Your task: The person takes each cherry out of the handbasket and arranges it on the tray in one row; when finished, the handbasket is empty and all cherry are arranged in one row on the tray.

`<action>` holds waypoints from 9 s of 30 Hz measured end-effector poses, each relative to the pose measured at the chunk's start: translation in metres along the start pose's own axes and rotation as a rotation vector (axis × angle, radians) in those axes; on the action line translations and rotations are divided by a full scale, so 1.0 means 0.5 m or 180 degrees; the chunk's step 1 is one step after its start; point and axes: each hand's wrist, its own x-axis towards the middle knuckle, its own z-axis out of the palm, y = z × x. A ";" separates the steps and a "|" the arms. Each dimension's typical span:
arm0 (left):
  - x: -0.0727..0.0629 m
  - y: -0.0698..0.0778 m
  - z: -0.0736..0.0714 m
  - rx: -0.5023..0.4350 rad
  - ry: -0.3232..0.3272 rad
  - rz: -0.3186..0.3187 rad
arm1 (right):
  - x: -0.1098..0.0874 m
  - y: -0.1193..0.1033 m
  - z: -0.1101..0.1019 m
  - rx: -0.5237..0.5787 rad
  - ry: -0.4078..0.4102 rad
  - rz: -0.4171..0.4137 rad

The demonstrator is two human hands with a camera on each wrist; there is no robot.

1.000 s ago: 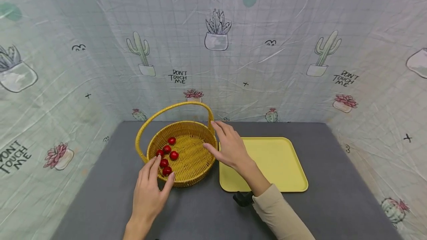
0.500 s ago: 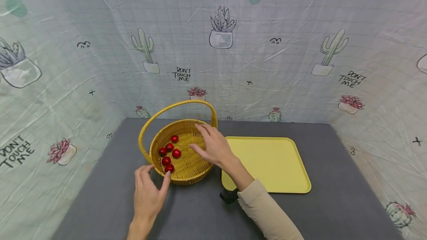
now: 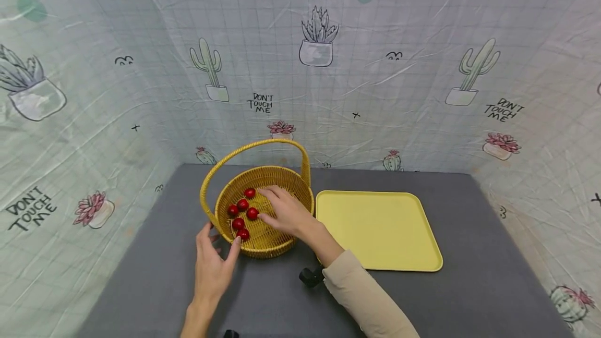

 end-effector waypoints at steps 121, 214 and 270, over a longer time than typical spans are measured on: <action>0.025 -0.018 -0.003 -0.0301 -0.0544 -0.0426 | -0.124 0.122 -0.125 0.1602 0.0462 0.0675; 0.014 -0.004 -0.014 -0.0242 -0.0422 -0.0416 | -0.097 0.108 -0.126 0.0829 0.0780 0.1061; 0.017 -0.009 -0.010 -0.0281 -0.0444 -0.0420 | 0.066 -0.020 0.056 0.1015 -0.0334 0.0272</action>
